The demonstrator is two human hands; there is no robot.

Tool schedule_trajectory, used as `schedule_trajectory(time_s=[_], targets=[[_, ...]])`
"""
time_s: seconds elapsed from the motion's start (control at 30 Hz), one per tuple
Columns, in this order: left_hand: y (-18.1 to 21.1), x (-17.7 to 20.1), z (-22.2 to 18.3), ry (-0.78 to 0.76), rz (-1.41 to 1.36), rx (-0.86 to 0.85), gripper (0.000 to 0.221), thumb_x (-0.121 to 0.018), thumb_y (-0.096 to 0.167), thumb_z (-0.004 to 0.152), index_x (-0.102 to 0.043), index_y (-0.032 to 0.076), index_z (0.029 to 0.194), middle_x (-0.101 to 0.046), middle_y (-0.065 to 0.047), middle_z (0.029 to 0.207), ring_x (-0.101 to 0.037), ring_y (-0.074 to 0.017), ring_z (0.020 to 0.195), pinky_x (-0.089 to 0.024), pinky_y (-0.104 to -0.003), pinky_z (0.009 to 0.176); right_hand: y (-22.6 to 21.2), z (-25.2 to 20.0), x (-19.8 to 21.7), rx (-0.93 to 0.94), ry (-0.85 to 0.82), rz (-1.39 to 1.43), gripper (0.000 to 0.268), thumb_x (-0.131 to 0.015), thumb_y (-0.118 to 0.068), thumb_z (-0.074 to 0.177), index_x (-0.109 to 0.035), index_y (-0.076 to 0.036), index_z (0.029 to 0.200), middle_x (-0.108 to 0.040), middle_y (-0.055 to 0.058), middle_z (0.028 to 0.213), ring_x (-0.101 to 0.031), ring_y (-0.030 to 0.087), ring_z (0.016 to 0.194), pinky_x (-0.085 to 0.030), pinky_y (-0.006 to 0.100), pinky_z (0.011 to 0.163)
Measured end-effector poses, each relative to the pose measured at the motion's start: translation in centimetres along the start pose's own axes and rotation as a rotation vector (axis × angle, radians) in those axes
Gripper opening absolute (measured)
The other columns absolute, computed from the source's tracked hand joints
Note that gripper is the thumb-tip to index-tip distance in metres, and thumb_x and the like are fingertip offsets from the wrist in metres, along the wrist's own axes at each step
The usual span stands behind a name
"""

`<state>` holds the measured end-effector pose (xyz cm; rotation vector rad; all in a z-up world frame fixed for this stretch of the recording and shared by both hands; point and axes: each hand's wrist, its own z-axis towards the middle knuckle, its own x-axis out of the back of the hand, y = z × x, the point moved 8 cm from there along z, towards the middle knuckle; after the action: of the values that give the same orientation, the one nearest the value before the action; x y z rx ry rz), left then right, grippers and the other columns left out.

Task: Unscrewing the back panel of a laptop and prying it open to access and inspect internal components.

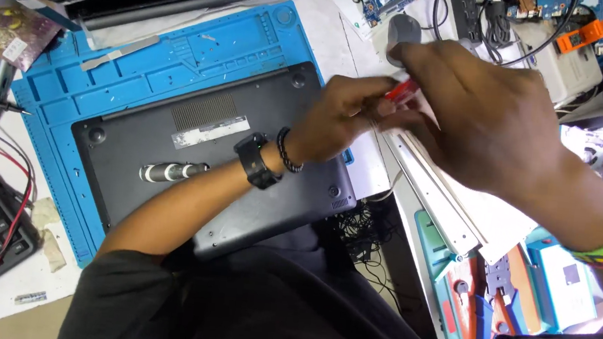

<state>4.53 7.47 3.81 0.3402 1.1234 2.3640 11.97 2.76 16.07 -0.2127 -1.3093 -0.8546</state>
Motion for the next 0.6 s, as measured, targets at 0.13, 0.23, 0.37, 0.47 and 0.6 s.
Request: schedule_trajectory(time_s=[0.13, 0.23, 0.37, 0.47, 0.6], targets=[[-2.3, -2.4, 0.0, -0.137, -0.576, 0.172, 0.016, -0.047, -0.004, 0.098, -0.054, 0.006, 0.087, -0.056, -0.008, 0.074, -0.044, -0.0143, 0.059, -0.037, -0.027, 0.055, -0.7, -1.2, -1.8, 0.186, -0.079, 0.123, 0.026, -0.074, 0.006, 0.096, -0.072, -0.004, 0.12, -0.078, 0.012, 0.109, -0.073, 0.026, 0.081, -0.055, 0.034, 0.042], [-2.1, -2.6, -0.2, -0.132, -0.488, 0.28, 0.05, -0.038, 0.057, 0.104, -0.051, 0.011, 0.089, -0.04, 0.001, 0.068, -0.037, -0.0105, 0.056, -0.033, -0.025, 0.052, -1.0, -1.8, -1.0, 0.195, 0.151, 0.022, 0.005, -0.079, -0.004, 0.108, -0.08, -0.007, 0.104, -0.062, 0.003, 0.075, -0.059, 0.02, 0.06, -0.043, 0.032, 0.048], [0.1, 0.3, -1.7, -0.019, 0.182, 0.18, 0.049, -0.035, 0.047, 0.111, -0.045, 0.011, 0.143, -0.078, -0.01, 0.105, -0.078, -0.0219, 0.093, -0.061, -0.033, 0.079, 1.3, -3.0, -3.4, -0.088, 0.217, 0.535, 0.019, -0.069, -0.014, 0.107, -0.07, 0.004, 0.101, -0.071, 0.011, 0.086, -0.07, 0.027, 0.074, -0.048, 0.035, 0.061], [1.7, 2.8, -3.5, 0.016, 0.324, 0.096, 0.028, -0.056, 0.016, 0.107, -0.055, 0.002, 0.13, -0.075, -0.018, 0.116, -0.078, -0.0291, 0.105, -0.067, -0.037, 0.091, 0.7, -2.7, -3.3, -0.121, 0.306, 0.815, 0.016, -0.074, 0.0, 0.098, -0.066, 0.01, 0.087, -0.067, 0.02, 0.084, -0.067, 0.033, 0.071, -0.05, 0.039, 0.064], [2.6, 4.5, -7.1, -0.059, 0.501, 0.182, 0.014, -0.06, 0.003, 0.104, -0.066, 0.001, 0.116, -0.074, -0.014, 0.111, -0.072, -0.0313, 0.094, -0.059, -0.041, 0.086, 0.8, -8.4, -8.1, -0.53, -0.181, 1.231, 0.035, -0.051, 0.007, 0.097, -0.043, 0.014, 0.131, -0.048, 0.024, 0.126, -0.074, 0.03, 0.107, -0.073, 0.032, 0.068]])
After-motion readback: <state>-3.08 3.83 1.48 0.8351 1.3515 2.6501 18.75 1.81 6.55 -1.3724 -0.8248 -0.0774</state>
